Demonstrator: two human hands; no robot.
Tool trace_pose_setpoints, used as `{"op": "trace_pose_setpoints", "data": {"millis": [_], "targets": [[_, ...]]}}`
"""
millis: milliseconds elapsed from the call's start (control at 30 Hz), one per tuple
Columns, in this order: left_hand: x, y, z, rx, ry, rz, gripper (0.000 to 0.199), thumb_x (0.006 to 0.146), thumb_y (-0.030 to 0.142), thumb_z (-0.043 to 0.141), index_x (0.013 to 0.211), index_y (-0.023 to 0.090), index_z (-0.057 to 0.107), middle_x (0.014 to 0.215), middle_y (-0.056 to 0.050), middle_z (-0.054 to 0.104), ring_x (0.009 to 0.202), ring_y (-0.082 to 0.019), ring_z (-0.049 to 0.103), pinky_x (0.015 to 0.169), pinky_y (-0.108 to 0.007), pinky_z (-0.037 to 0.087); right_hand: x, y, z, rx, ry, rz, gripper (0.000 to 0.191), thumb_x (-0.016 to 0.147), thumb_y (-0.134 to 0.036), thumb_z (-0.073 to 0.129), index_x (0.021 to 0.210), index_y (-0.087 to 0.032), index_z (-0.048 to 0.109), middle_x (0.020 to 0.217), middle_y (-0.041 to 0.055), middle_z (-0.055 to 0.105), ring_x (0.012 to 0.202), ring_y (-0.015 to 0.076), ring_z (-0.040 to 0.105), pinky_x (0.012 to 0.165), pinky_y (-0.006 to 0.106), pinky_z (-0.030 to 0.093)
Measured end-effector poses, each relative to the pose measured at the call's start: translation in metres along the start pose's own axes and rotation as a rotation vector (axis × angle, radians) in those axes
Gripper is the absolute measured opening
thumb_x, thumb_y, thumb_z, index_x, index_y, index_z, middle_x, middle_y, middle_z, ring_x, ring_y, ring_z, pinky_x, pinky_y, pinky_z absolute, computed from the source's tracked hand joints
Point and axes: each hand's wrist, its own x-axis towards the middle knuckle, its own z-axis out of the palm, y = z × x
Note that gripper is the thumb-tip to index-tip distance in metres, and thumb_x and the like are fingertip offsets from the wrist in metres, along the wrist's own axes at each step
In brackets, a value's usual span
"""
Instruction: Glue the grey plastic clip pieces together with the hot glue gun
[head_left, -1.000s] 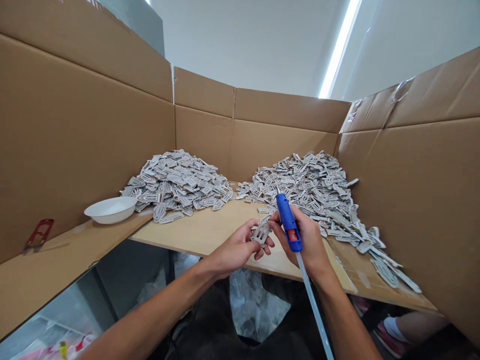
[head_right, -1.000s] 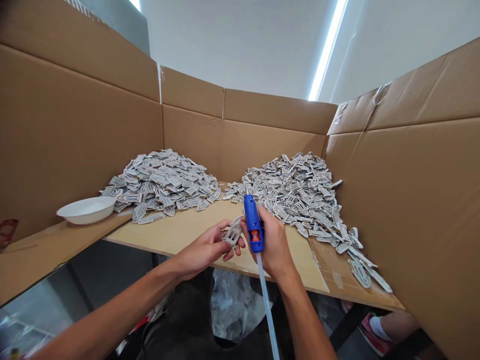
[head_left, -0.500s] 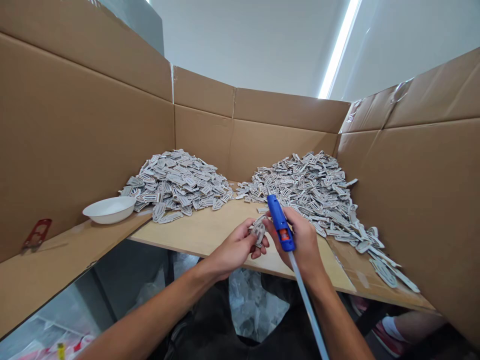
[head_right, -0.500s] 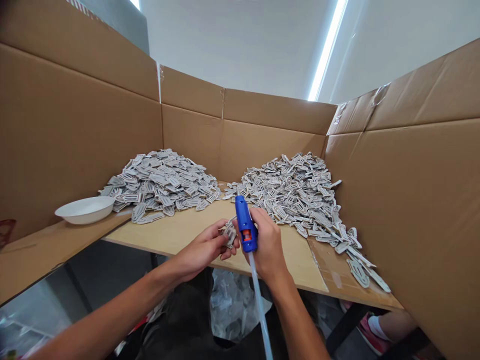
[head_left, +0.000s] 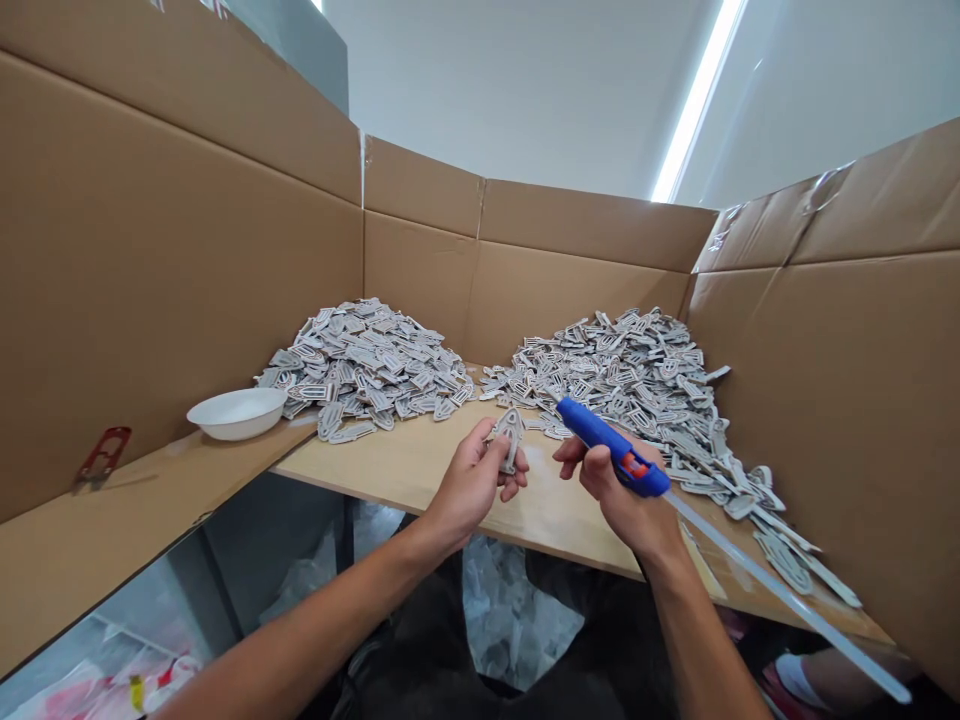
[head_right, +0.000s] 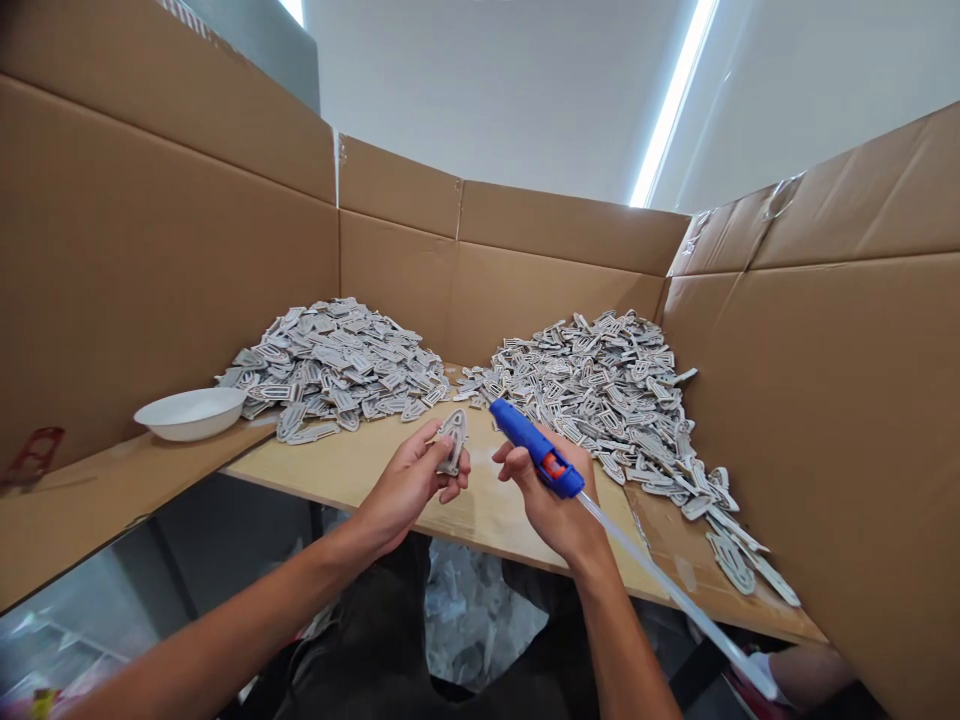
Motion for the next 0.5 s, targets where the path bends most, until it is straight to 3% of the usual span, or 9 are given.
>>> {"op": "trace_pose_setpoints", "data": {"millis": [67,233,400,500], "targets": [[-0.0003,0.0012,0.0002,-0.022,-0.008,0.055,0.025,0.094,0.039,0.065,0.100,0.018,0.052,0.083,-0.005,0.065,0.069,-0.014,0.061,0.055,-0.025,0.042,-0.0008,0.0006,-0.0014,-0.054,-0.063,-0.062,0.070,0.084,-0.087,0.051,0.075,-0.019,0.069,0.072,0.0068,0.068,0.056,0.0153,0.053,0.050,0.028,0.042],[-0.0013,0.0039,0.0008,-0.024,-0.025,0.124,0.024,0.094,0.031,0.065,0.110,0.016,0.055,0.095,-0.009,0.068,0.077,-0.018,0.067,0.065,-0.030,0.052,-0.0009,0.0009,0.0021,-0.204,-0.078,-0.107,0.065,0.087,-0.081,0.053,0.062,-0.021,0.059,0.057,0.0003,0.052,0.052,0.0136,0.043,0.049,0.028,0.033],[-0.0007,0.0044,0.0006,-0.027,0.002,0.113,0.029,0.094,0.023,0.064,0.120,0.016,0.054,0.093,-0.006,0.069,0.068,-0.013,0.066,0.072,-0.031,0.056,0.0012,-0.0015,0.0057,-0.225,-0.146,-0.173,0.064,0.090,-0.078,0.051,0.066,-0.020,0.066,0.053,-0.0023,0.049,0.050,0.0125,0.041,0.049,0.027,0.033],[-0.0004,0.0051,0.0016,-0.024,0.020,0.104,0.028,0.093,0.020,0.063,0.120,0.017,0.054,0.093,-0.005,0.070,0.074,-0.014,0.068,0.074,-0.029,0.056,0.0024,-0.0022,0.0069,-0.233,-0.166,-0.180,0.063,0.092,-0.075,0.052,0.067,-0.020,0.068,0.054,-0.0024,0.050,0.050,0.0122,0.042,0.050,0.027,0.034]]}}
